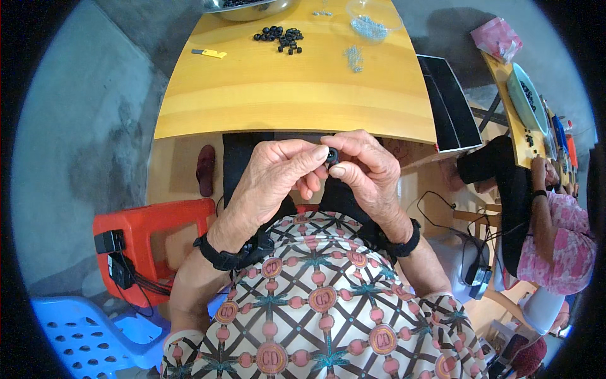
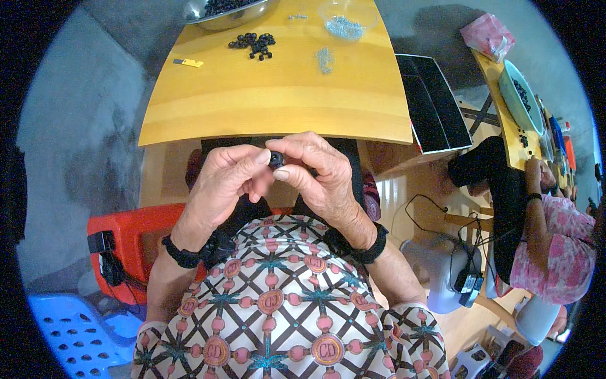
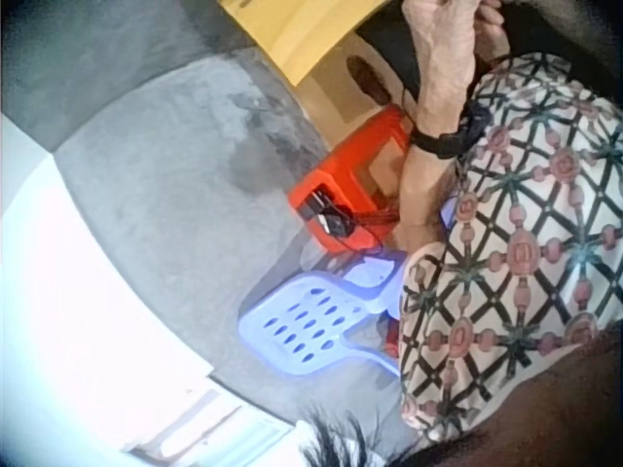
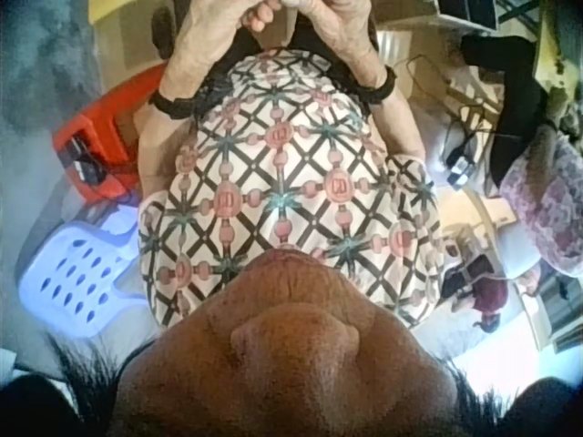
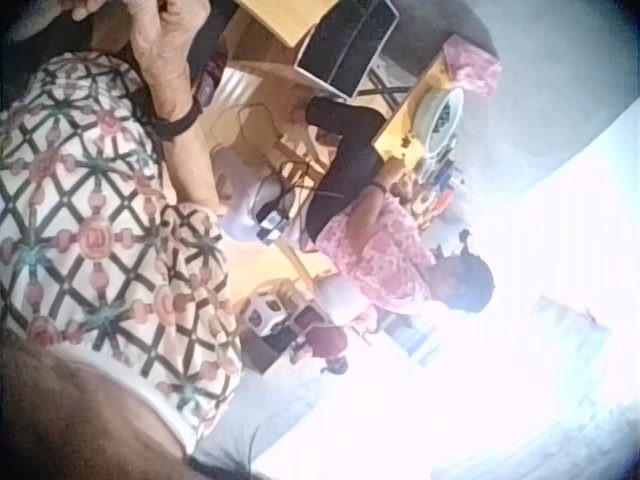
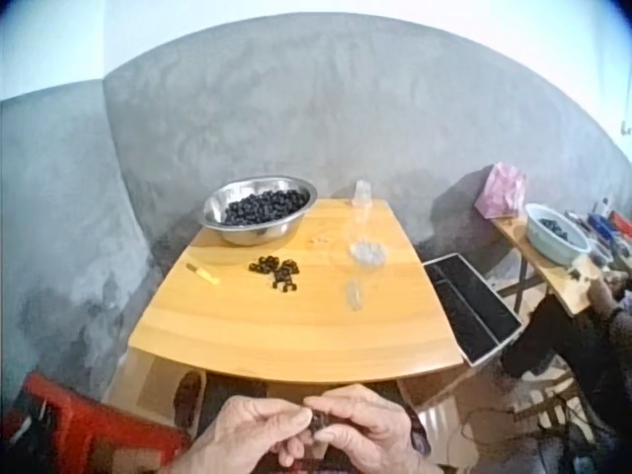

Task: The person picks up a black plastic component and inserts a small silver bead into it by hand. After pressing the two pieces together, they place the assembled part on the table and repeat the process.

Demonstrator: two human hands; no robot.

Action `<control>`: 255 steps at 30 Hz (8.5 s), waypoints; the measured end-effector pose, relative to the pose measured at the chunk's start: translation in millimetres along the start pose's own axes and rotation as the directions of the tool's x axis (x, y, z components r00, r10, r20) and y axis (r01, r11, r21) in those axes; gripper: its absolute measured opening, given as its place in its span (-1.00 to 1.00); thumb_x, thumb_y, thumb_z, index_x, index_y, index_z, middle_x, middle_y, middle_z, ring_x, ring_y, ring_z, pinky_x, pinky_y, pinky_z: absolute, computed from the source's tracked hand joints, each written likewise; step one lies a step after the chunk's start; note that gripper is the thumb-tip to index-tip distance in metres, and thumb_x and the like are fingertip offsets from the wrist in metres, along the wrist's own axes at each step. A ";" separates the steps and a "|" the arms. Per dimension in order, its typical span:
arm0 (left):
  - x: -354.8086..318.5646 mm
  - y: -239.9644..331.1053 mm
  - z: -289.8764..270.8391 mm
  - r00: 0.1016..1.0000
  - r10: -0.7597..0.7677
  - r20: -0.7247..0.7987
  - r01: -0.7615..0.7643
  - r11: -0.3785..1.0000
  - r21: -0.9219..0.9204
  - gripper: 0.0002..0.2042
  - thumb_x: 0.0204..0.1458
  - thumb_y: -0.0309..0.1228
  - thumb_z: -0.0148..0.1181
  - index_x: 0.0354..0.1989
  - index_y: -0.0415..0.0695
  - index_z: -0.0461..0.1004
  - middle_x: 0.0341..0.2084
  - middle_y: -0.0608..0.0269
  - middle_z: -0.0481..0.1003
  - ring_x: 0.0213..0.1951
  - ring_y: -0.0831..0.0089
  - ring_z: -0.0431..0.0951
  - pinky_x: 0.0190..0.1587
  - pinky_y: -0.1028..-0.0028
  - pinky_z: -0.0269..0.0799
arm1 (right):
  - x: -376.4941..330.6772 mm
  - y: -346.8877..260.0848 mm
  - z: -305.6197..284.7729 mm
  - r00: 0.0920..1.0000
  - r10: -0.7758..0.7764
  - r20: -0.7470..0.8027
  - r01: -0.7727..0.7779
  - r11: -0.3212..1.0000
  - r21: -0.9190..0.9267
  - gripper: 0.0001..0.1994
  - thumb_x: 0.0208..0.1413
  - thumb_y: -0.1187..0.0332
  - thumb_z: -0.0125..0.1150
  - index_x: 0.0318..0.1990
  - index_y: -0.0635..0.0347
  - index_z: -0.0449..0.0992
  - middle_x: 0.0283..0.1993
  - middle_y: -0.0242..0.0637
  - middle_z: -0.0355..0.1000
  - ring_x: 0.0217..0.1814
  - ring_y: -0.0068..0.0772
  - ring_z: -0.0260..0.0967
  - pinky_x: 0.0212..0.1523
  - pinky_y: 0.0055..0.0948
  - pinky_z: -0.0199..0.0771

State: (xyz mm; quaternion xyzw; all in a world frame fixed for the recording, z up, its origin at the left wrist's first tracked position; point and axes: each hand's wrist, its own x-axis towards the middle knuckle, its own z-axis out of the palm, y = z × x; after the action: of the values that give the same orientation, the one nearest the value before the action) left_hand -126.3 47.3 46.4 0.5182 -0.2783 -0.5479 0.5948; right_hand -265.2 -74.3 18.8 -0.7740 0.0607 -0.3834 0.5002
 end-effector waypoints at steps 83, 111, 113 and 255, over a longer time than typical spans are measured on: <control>107.3 29.2 -90.1 0.927 0.247 -0.281 -0.064 0.844 0.532 -0.73 0.08 -0.31 0.19 -0.18 -0.27 0.54 -0.48 0.33 0.51 -0.48 0.65 0.45 -0.45 0.66 0.39 | -30.6 117.7 -205.9 0.581 0.515 -0.630 -0.310 0.856 0.413 -0.69 0.22 0.43 0.01 0.11 0.27 0.37 -0.21 -0.25 0.49 -0.51 -0.67 0.28 -0.55 -0.69 0.28; 254.7 32.9 -34.2 0.871 0.437 0.225 -0.292 0.091 0.952 -0.84 -0.17 -0.43 0.25 -0.39 -0.21 0.58 -0.50 0.02 0.55 -0.40 0.16 0.59 -0.29 0.30 0.48 | 66.6 114.4 -100.7 0.814 0.516 -0.266 -0.527 0.849 0.034 -0.78 0.09 0.48 0.15 -0.09 0.30 0.49 -0.37 -0.37 0.48 -0.50 -0.68 0.32 -0.50 -0.69 0.34; 258.2 32.1 -34.0 0.885 0.424 0.192 -0.248 0.080 0.966 -0.87 -0.15 -0.45 0.22 -0.42 -0.22 0.57 -0.51 0.00 0.54 -0.42 0.15 0.57 -0.31 0.31 0.47 | 65.0 121.0 -96.3 0.844 0.464 -0.270 -0.506 0.855 -0.115 -0.81 0.07 0.50 0.17 -0.14 0.29 0.52 -0.42 -0.38 0.48 -0.51 -0.68 0.34 -0.47 -0.66 0.39; 127.7 64.6 -115.1 0.982 0.061 -0.180 -0.001 0.949 0.316 -0.73 0.16 -0.42 0.05 -0.01 -0.25 0.44 -0.29 0.22 0.54 -0.35 0.63 0.51 -0.25 0.63 0.44 | 87.0 100.5 -43.6 0.975 0.218 -0.046 -0.217 0.885 -0.412 -0.94 -0.05 0.51 0.20 -0.41 0.25 0.43 -0.46 -0.18 0.41 -0.42 -0.18 0.42 -0.40 -0.37 0.40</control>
State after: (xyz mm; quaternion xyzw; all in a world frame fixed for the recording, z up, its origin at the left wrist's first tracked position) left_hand 31.9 -45.7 40.2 0.6511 -0.3129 -0.4357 0.5370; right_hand -203.8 -197.1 -8.4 -0.8509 0.2265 -0.3029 0.3645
